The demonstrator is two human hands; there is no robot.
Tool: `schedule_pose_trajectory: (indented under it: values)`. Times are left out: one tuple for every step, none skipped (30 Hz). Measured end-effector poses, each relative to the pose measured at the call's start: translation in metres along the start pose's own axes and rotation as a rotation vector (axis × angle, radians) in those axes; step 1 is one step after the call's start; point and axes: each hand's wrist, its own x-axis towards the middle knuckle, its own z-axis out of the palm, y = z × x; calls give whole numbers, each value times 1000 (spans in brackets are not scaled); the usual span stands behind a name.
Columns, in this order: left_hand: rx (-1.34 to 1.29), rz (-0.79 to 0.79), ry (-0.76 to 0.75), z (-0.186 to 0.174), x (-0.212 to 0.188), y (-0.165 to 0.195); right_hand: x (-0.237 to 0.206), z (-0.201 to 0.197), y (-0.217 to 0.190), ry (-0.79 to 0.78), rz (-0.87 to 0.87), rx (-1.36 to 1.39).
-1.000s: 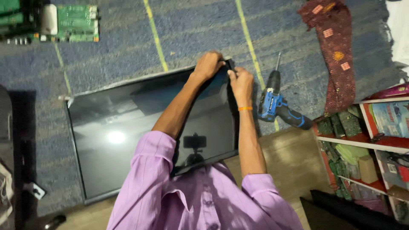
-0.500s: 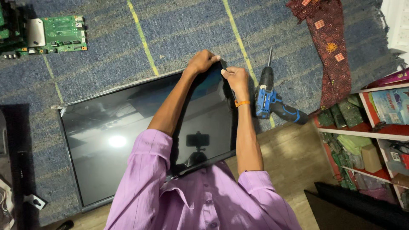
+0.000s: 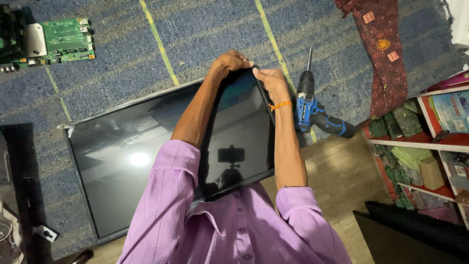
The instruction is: The person removes the outer frame from a flat-screen television, wipes the frame with a cloth, and sets it aside. They then flip the television over on the workbench and use a cordless drill to unscrew and open the back panel, exposing the internal circuit boards.
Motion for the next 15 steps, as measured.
schedule_pose_trajectory:
  values:
    - [-14, 8, 9, 0, 0, 0, 1, -1, 0, -21, 6, -4]
    - [-1, -5, 11, 0, 0, 1, 3, -2, 0, -43, 13, -7]
    - [12, -20, 13, 1, 0, 0, 5, -2, 1, -41, 17, -26]
    - [22, -35, 15, 1, 0, 0, 6, -2, 2, -39, 23, -47]
    - [29, -27, 21, 2, 0, -1, 8, -2, 3, -36, 25, -68]
    - [39, -16, 28, 3, 0, -1, 10, -2, 5, -19, 20, -63]
    - [46, -8, 34, 3, 0, -2, 12, -2, 7, -2, 20, -59]
    - [54, -15, 33, 4, 1, -3, 13, -2, 9, 13, 22, -57]
    - [66, -21, 33, 3, 1, -3, 14, -1, 11, 7, 1, -69]
    - [79, -26, 32, 3, 1, -3, 14, -1, 13, 2, -20, -81]
    - [141, 41, 6, 1, 1, -3, 13, -3, 17, -6, -43, -95]
    - [206, 104, -20, -2, -2, -4, 12, -4, 20, 3, -178, -182]
    - [270, 164, -54, -5, -5, -6, 8, -6, 25, 15, -308, -267]
    - [418, 134, 33, -9, -5, -8, 6, -8, 29, 29, -452, -360]
    - [561, 103, 123, -14, -9, -11, 1, -11, 32, 109, -455, -506]
